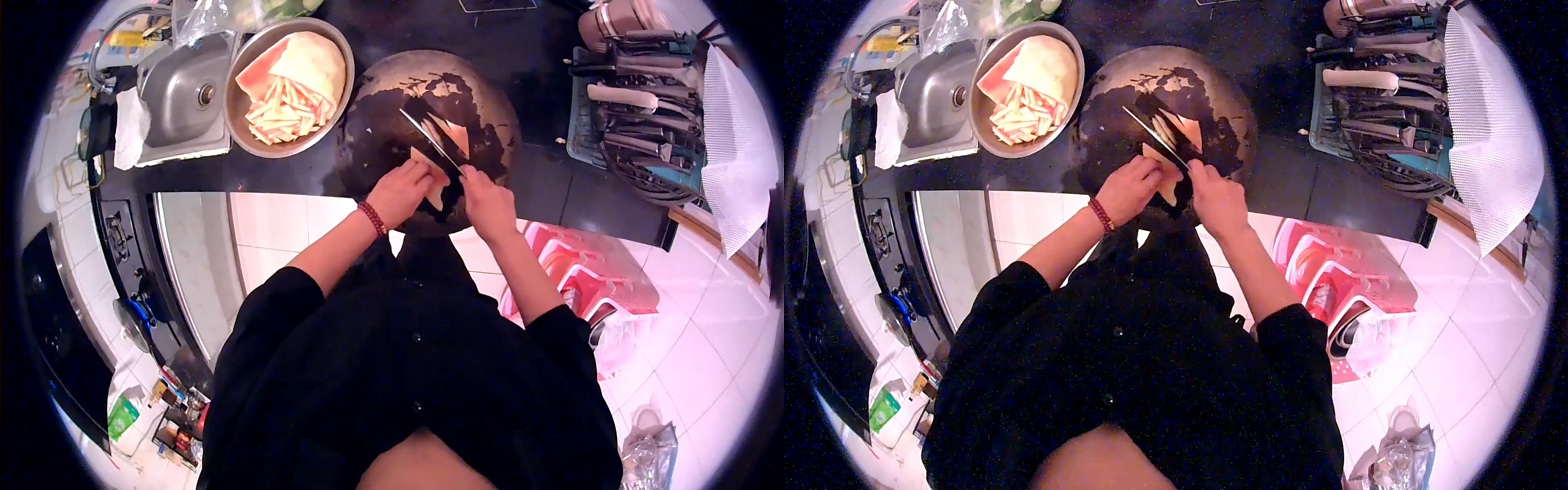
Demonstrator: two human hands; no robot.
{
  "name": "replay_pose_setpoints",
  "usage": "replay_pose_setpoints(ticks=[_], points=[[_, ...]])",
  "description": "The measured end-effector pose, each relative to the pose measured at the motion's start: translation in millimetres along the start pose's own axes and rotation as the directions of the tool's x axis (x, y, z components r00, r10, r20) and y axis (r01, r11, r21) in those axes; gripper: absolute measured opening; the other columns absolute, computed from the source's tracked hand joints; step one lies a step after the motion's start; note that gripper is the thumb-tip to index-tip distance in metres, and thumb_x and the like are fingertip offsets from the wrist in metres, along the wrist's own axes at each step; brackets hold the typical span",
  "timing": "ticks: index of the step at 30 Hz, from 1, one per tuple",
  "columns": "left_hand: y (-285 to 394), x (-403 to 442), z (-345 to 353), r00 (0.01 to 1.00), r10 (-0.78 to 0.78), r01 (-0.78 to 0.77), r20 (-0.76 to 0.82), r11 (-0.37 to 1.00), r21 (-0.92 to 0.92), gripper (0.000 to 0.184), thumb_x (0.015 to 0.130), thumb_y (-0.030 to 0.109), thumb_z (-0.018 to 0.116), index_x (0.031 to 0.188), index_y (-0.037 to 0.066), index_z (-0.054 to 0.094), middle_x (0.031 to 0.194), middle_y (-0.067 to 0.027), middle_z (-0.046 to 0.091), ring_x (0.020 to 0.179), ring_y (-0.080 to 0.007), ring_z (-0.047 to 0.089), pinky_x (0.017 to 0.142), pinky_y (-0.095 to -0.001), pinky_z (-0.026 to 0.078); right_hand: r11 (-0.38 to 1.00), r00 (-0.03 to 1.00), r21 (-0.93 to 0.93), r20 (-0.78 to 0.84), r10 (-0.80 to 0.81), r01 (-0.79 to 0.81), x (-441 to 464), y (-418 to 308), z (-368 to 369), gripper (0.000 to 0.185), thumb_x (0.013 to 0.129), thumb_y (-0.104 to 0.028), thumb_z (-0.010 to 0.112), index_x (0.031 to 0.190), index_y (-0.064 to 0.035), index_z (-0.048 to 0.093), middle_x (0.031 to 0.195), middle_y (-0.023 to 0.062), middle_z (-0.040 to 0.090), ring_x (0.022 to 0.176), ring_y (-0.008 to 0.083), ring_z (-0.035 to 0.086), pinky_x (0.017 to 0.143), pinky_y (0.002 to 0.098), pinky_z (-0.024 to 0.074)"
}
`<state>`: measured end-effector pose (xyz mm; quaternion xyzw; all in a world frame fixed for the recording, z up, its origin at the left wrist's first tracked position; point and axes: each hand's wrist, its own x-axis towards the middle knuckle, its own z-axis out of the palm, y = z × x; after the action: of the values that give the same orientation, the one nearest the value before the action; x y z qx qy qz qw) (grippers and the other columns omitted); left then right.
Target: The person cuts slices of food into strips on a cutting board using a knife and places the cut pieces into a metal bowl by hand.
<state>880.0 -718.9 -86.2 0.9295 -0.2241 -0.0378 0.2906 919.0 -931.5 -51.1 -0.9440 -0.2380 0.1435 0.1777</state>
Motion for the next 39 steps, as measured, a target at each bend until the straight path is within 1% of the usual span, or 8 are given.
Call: replay_pose_setpoints(ticks=[6,14,21,24,27,32,37,39], points=[[6.3,-0.1,1.1,0.996,0.012,-0.015,-0.085,0.999,-0.035,0.025,0.077,0.005,0.061,0.102,0.004,0.063,0.104,-0.0086,0.056,0.104,-0.0275,0.057,0.088,-0.0363,0.052,0.992,0.985,-0.002,0.117,-0.126,0.127,-14.4,11.8,-2.0,0.018,0.092,-0.013,0.052,0.110,-0.0104,0.052,0.085,0.0142,0.064,0.070,0.0365,0.068,0.060,0.0502,0.0532],[4.0,-5.3,0.9,0.999,0.026,-0.028,-0.047,0.999,-0.030,0.025,0.079,0.006,0.062,0.103,0.005,0.063,0.105,-0.0080,0.059,0.098,-0.0281,0.059,0.082,-0.0358,0.054,0.996,0.997,0.071,0.051,0.054,-0.057,-14.4,-3.5,-10.3,0.016,0.098,-0.020,0.054,0.111,-0.0103,0.053,0.090,0.0151,0.067,0.074,0.0402,0.066,0.062,0.0512,0.0521],[8.5,-3.9,1.0,0.990,0.062,-0.066,-0.129,0.998,-0.023,0.022,0.078,0.005,0.061,0.100,0.005,0.064,0.104,-0.0084,0.059,0.098,-0.0270,0.060,0.082,-0.0348,0.055,0.997,0.995,0.045,0.075,-0.070,0.066,-18.8,4.2,8.5,0.012,0.099,-0.019,0.051,0.106,-0.0101,0.051,0.082,0.0142,0.065,0.066,0.0398,0.065,0.057,0.0501,0.0523],[7.0,-7.9,2.6,0.998,0.039,-0.040,-0.040,0.999,-0.017,0.023,0.079,0.006,0.060,0.101,0.005,0.064,0.104,-0.0082,0.059,0.098,-0.0273,0.060,0.083,-0.0351,0.054,0.997,0.996,0.051,0.061,-0.058,0.055,-12.6,-5.3,7.2,0.012,0.099,-0.020,0.051,0.107,-0.0104,0.051,0.082,0.0143,0.065,0.066,0.0401,0.065,0.057,0.0503,0.0524],[6.7,-12.4,4.9,0.998,0.040,-0.041,-0.050,0.999,-0.020,0.023,0.079,0.007,0.060,0.102,0.005,0.063,0.105,-0.0080,0.059,0.099,-0.0272,0.060,0.085,-0.0349,0.054,0.991,1.000,0.133,0.023,0.010,-0.013,-20.1,-13.3,-5.7,0.014,0.098,-0.020,0.055,0.107,-0.0102,0.053,0.091,0.0145,0.067,0.072,0.0398,0.066,0.061,0.0506,0.0521],[7.0,-12.4,7.3,0.997,0.054,-0.054,-0.055,0.999,-0.005,0.023,0.079,0.008,0.060,0.102,0.005,0.063,0.107,-0.0074,0.060,0.099,-0.0261,0.060,0.086,-0.0350,0.053,0.999,0.990,0.043,0.144,-0.005,-0.001,-20.0,-3.7,7.8,0.014,0.098,-0.020,0.055,0.106,-0.0093,0.052,0.089,0.0154,0.067,0.073,0.0402,0.066,0.061,0.0500,0.0522],[6.9,-16.6,6.4,0.997,0.057,-0.056,-0.048,0.998,0.024,0.021,0.079,0.009,0.060,0.100,0.006,0.063,0.106,-0.0072,0.060,0.098,-0.0253,0.060,0.085,-0.0355,0.053,0.988,0.998,0.141,0.015,0.066,-0.068,-16.5,-24.7,3.9,0.014,0.099,-0.020,0.054,0.106,-0.0090,0.052,0.089,0.0160,0.067,0.074,0.0426,0.065,0.063,0.0520,0.0514],[8.7,-19.1,3.3,0.995,0.074,-0.072,-0.062,0.997,0.029,0.021,0.079,0.009,0.060,0.099,0.006,0.063,0.107,-0.0073,0.061,0.098,-0.0251,0.060,0.085,-0.0354,0.053,0.989,0.995,0.124,0.063,0.071,-0.079,-26.0,-26.5,-6.4,0.014,0.098,-0.020,0.055,0.105,-0.0091,0.052,0.089,0.0161,0.067,0.074,0.0423,0.065,0.063,0.0518,0.0515]])
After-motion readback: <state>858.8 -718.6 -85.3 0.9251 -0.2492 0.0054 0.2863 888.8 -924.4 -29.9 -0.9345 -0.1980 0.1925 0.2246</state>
